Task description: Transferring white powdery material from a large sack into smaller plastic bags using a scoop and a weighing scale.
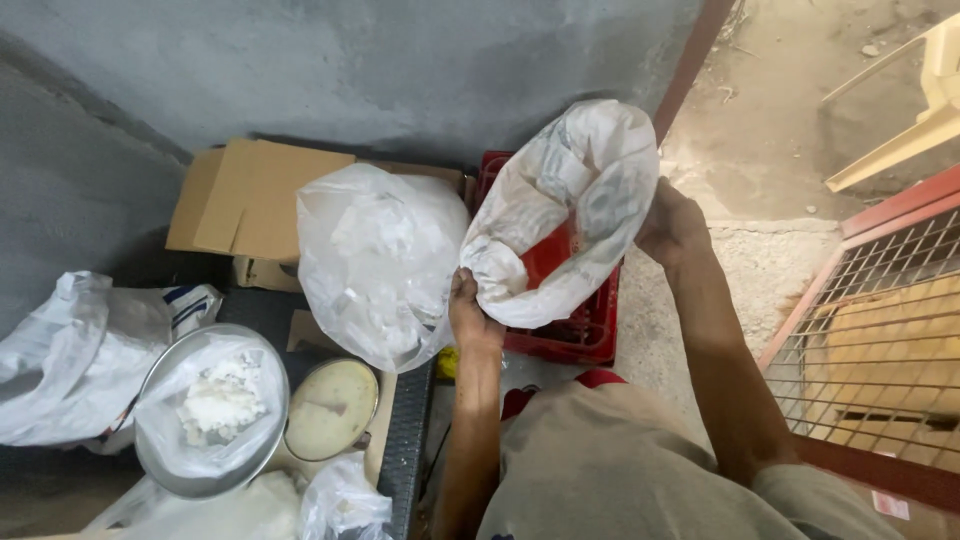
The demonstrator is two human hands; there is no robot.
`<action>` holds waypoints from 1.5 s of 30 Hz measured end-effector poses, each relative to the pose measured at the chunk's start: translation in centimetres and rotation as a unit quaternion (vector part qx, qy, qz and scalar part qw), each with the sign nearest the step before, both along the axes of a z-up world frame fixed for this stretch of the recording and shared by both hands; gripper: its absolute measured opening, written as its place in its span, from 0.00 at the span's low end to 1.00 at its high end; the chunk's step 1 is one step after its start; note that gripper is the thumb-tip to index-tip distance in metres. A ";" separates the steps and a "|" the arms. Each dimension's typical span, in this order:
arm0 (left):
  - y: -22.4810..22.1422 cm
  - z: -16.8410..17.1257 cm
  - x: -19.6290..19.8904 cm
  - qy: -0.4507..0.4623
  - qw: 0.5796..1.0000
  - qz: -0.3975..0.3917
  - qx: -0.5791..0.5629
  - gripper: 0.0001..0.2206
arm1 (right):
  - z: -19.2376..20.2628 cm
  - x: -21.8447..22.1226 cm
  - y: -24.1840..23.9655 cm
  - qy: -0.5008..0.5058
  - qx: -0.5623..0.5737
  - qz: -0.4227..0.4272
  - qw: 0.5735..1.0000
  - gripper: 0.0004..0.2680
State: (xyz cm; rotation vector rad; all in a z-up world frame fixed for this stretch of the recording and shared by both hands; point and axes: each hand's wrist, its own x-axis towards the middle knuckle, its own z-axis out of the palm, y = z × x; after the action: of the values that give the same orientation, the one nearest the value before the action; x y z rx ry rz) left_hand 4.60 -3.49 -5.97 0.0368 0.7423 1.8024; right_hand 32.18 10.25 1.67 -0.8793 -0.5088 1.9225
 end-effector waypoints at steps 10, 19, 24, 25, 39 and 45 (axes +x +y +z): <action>-4.3 6.8 0.1 0.236 0.943 -0.117 -0.205 0.28 | 4.4 1.8 -12.2 -0.413 0.010 0.089 0.906 0.28; -3.5 4.6 -0.4 0.336 0.866 -0.343 -0.143 0.27 | -1.9 0.3 -12.3 -0.185 -0.049 -0.048 0.980 0.18; -2.1 1.5 -0.7 0.153 0.959 -0.229 -0.067 0.15 | 1.2 -1.2 -8.0 0.036 -0.082 -0.092 0.992 0.19; -1.8 1.7 -0.6 0.152 0.960 -0.226 -0.068 0.15 | 1.1 -1.2 -6.9 0.034 -0.083 -0.090 0.992 0.19; 2.0 -8.5 -0.7 -0.270 0.953 0.005 0.134 0.16 | -4.5 -4.2 2.5 0.219 -0.150 -0.103 0.959 0.19; 2.2 -3.4 0.7 -0.257 0.966 -0.003 0.010 0.18 | -8.2 -6.2 -2.3 0.254 -0.138 -0.162 0.944 0.18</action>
State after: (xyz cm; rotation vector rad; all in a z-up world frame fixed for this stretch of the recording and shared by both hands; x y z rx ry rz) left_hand 5.30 -1.32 -9.36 -0.4012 0.3514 1.7084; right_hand 25.94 8.00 -6.58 -0.5557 0.2080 1.8380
